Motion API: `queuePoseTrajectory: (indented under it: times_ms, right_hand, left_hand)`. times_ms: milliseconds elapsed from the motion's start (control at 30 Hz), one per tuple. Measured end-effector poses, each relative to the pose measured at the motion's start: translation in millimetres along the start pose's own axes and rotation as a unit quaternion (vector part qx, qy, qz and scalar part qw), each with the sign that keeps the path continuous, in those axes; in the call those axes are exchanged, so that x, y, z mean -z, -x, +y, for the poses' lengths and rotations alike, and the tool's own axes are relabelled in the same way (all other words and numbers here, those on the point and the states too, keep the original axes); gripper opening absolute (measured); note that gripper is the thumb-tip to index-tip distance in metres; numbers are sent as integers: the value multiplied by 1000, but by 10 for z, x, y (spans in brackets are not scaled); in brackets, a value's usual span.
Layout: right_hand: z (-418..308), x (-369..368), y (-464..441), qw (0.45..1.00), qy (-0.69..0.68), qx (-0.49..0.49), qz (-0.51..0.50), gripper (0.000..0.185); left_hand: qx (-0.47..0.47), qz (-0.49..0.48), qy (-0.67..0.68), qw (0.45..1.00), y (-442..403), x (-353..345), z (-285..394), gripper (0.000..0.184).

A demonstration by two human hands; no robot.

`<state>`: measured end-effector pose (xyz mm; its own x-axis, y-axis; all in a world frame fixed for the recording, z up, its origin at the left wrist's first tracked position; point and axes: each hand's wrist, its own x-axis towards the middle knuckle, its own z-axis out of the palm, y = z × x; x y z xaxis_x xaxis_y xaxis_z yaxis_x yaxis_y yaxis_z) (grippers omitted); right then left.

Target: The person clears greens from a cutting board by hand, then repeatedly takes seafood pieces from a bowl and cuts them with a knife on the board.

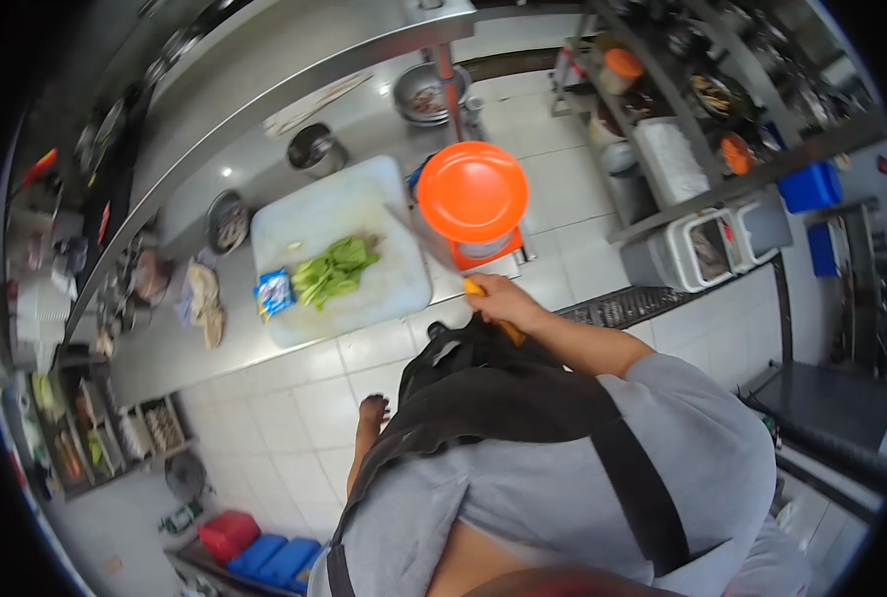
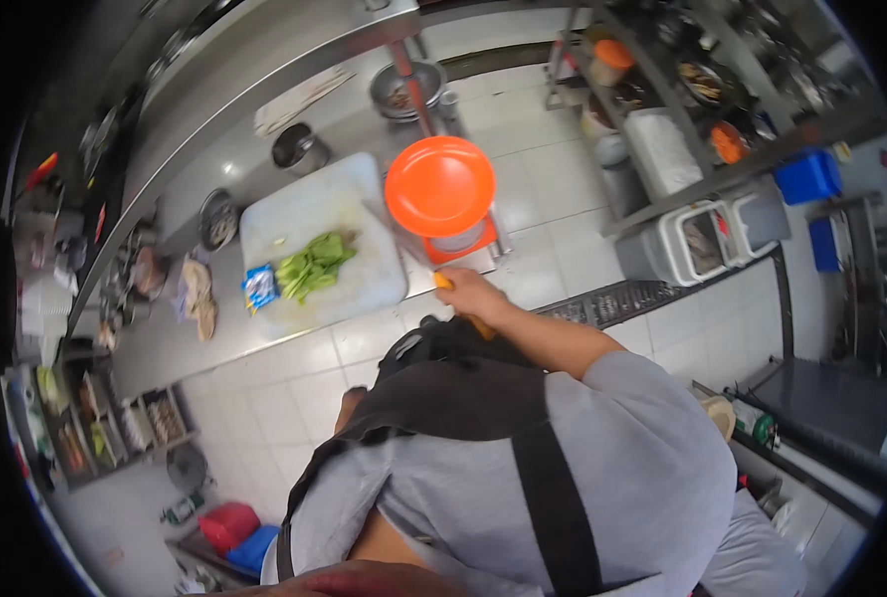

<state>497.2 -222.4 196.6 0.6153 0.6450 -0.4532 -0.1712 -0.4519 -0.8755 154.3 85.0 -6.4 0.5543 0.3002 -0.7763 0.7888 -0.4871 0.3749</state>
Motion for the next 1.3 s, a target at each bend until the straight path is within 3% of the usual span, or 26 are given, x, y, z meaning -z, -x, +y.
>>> queuePoseTrajectory:
  times_ms: [67, 100, 200, 233, 267, 300, 333, 367, 400, 433, 467, 533, 633, 733, 833, 867, 900, 933, 967, 1000, 1033, 1067, 1100, 1167, 1233, 1300]
  right_hand:
    - [42, 28, -16, 999, -34, -21, -10, 23]
    - [110, 13, -50, 998, -57, -25, 0, 22]
    - [11, 116, -36, 997, -31, -48, -46, 26]
    - [94, 58, -37, 997, -33, -45, -53, 25]
    - [207, 41, -108, 998, -32, -40, -35, 25]
    - [313, 43, -143, 996, -65, -31, -52, 24]
    - [469, -3, -187, 998, -40, 53, -14, 25]
    - [418, 45, -183, 994, -94, 24, -58, 26]
    - [402, 44, -142, 994, -87, 71, -15, 26]
    - [356, 94, -154, 997, -52, 55, -15, 32]
    - [82, 238, -55, 998, -3, -13, -57, 40]
    - [102, 237, -143, 998, 37, 12, -58, 49]
    - [195, 189, -181, 998, 38, 55, -4, 32]
    - [281, 196, -277, 985, 145, 89, -20, 44]
    - [320, 215, -322, 986, 132, 97, -32, 40]
    - [327, 240, -240, 988, 73, 137, -3, 37]
    - [429, 189, -308, 980, 119, 153, 32, 36]
    - [264, 262, -116, 995, -71, 61, -18, 32]
    - [366, 259, -199, 993, 2, 121, -6, 28]
    - [291, 208, -159, 991, -51, 113, 44, 25]
    - [367, 257, -284, 993, 44, 111, -5, 28]
    - [351, 265, -308, 988, 126, 83, 17, 29]
    - [215, 293, -247, 993, 97, 59, -17, 29]
    - [266, 334, -251, 995, 74, 26, -66, 29]
    - [445, 295, -317, 995, 42, 91, -26, 25]
    - [207, 300, -231, 997, 38, 51, -45, 25]
  left_hand:
    - [15, 33, 181, 983, -170, -174, -273, 31]
    - [110, 64, 325, 937, -48, -139, -53, 44]
    - [174, 80, 289, 938, 184, -73, 384, 40]
    - [79, 109, 149, 980, -365, -390, -456, 34]
    - [1, 103, -28, 994, -79, -245, -122, 34]
    - [-152, 136, -165, 965, -108, -275, -187, 34]
    - [-251, 132, -291, 914, -230, -307, -231, 33]
    - [-347, 153, -404, 832, -197, -317, -58, 33]
    - [-264, 71, -348, 897, -207, -243, 49, 32]
    - [-223, 36, -318, 921, -272, -208, 108, 32]
    - [-199, 22, -307, 930, -361, -200, 175, 32]
    - [-172, 6, -303, 937, -453, -139, 320, 31]
    - [-149, -4, -300, 942, -605, -42, 486, 30]
    - [-131, -5, -267, 955, -776, 151, 663, 30]
    - [-85, -5, -159, 984, -916, 428, 707, 29]
    - [-50, -12, -76, 996, -896, 471, 622, 29]
    - [-9, -20, 33, 999, -921, 480, 504, 29]
    - [23, -20, 114, 993, -945, 477, 386, 28]
    - [42, -8, 157, 987, -978, 456, 265, 28]
    - [58, 16, 180, 982, -920, 422, 125, 28]
    - [54, 41, 114, 991, -722, 408, 242, 30]
    - [53, 67, 47, 995, -454, 415, 485, 33]
    - [92, 118, 123, 981, -314, 404, 514, 38]
    - [130, 224, 94, 961, -9, 565, 663, 34]
    - [148, 367, 75, 915, 124, 729, 630, 32]
    - [129, 469, 89, 869, 442, 1066, 927, 31]
